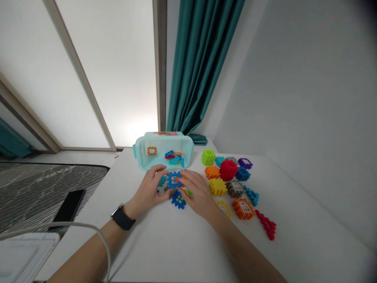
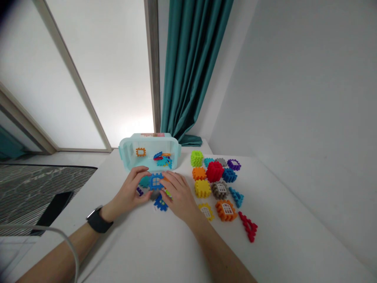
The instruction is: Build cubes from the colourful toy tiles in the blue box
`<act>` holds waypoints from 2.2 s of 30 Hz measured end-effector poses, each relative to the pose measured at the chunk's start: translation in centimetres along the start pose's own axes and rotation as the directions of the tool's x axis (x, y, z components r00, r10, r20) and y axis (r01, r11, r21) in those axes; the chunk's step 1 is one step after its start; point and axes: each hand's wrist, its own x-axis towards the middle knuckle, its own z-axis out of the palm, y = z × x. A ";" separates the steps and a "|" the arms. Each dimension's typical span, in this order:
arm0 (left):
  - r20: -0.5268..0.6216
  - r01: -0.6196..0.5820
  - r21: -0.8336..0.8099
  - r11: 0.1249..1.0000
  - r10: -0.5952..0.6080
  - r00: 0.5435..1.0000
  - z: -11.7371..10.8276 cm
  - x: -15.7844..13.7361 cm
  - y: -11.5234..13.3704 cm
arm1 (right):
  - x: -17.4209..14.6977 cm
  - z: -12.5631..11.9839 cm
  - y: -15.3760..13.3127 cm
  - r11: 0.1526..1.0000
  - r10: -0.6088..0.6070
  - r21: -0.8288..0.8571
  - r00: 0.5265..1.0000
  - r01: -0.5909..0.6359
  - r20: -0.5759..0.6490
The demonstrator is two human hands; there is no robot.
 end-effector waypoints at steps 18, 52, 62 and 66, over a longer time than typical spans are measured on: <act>-0.020 -0.011 -0.088 0.996 0.009 1.000 0.0 0.0 0.1 | -0.1 0.0 -0.5 0.994 0.066 0.086 0.996 -0.061 -0.058; 0.121 0.165 -0.346 0.924 -0.130 0.984 -0.1 0.5 0.9 | -0.2 -0.1 -0.3 0.957 0.222 0.203 0.974 -0.206 -0.056; 0.258 0.396 -0.568 0.722 -0.300 0.918 0.4 0.6 0.9 | 0.5 1.0 -1.2 0.337 0.675 0.694 0.677 -0.636 0.293; 0.306 0.425 -0.591 0.686 -0.296 0.905 0.3 0.4 1.1 | 0.7 0.7 -1.6 0.235 0.685 0.732 0.643 -0.639 0.341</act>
